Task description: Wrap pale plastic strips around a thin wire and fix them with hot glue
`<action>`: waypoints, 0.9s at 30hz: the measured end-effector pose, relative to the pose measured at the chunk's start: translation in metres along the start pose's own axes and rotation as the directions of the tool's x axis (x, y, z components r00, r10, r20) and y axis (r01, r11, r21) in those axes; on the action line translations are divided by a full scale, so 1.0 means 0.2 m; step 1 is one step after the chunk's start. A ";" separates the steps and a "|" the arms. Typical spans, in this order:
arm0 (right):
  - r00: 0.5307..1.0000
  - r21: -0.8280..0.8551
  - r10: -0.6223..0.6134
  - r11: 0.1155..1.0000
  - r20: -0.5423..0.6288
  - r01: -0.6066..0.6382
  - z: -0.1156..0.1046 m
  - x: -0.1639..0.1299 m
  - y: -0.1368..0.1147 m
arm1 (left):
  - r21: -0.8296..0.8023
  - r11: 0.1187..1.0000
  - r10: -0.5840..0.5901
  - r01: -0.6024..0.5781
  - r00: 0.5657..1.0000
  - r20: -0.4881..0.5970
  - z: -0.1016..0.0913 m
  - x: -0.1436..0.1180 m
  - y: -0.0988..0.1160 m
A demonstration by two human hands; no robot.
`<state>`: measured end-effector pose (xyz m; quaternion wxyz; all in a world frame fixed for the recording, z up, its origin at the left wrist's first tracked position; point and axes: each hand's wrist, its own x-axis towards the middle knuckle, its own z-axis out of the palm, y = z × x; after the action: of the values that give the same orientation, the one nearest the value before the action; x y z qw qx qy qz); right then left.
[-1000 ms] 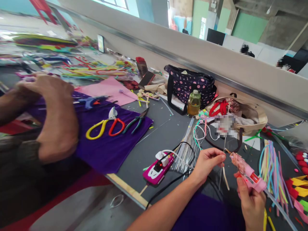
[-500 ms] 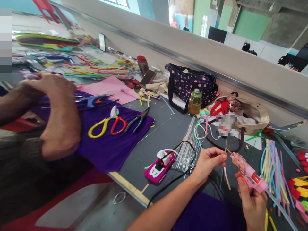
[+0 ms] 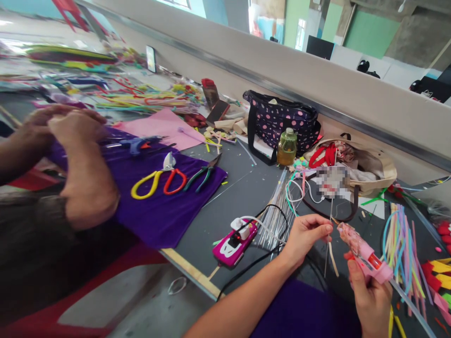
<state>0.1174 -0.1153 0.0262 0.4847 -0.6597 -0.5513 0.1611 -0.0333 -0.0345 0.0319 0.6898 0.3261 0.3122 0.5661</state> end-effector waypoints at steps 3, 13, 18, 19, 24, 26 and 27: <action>1.000 0.005 -0.020 1.000 0.020 0.019 -0.01 0.00 0.02 | -0.002 1.000 0.001 -0.001 1.000 -0.004 0.00 0.00 0.00; 0.996 -0.030 -0.078 0.996 0.051 0.079 -0.02 0.01 0.04 | -0.023 1.000 0.009 -0.009 1.000 -0.014 0.00 0.00 0.01; 1.000 -0.026 -0.023 0.999 0.021 0.023 -0.01 0.00 0.02 | -0.021 1.000 0.018 -0.018 1.000 -0.007 0.00 0.00 0.02; 1.000 -0.034 -0.022 0.999 0.022 0.023 -0.01 0.00 0.02 | -0.017 1.000 0.020 -0.020 1.000 -0.005 0.00 0.00 0.02; 0.997 -0.062 -0.064 0.996 0.033 0.066 -0.01 0.00 0.03 | -0.012 0.999 0.045 -0.045 0.999 -0.008 0.00 0.00 0.01; 0.997 -0.069 -0.075 0.995 0.016 0.076 -0.01 0.00 0.03 | -0.010 0.998 0.058 -0.058 0.998 -0.006 0.00 0.00 0.01; 0.996 -0.070 -0.084 0.994 0.013 0.085 -0.01 0.00 0.03 | -0.007 0.998 0.065 -0.065 0.998 -0.004 0.00 0.00 0.01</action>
<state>0.1231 -0.1154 0.0226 0.4648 -0.6517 -0.5865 0.1240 -0.0355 -0.0341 0.0338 0.6715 0.3323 0.3008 0.5901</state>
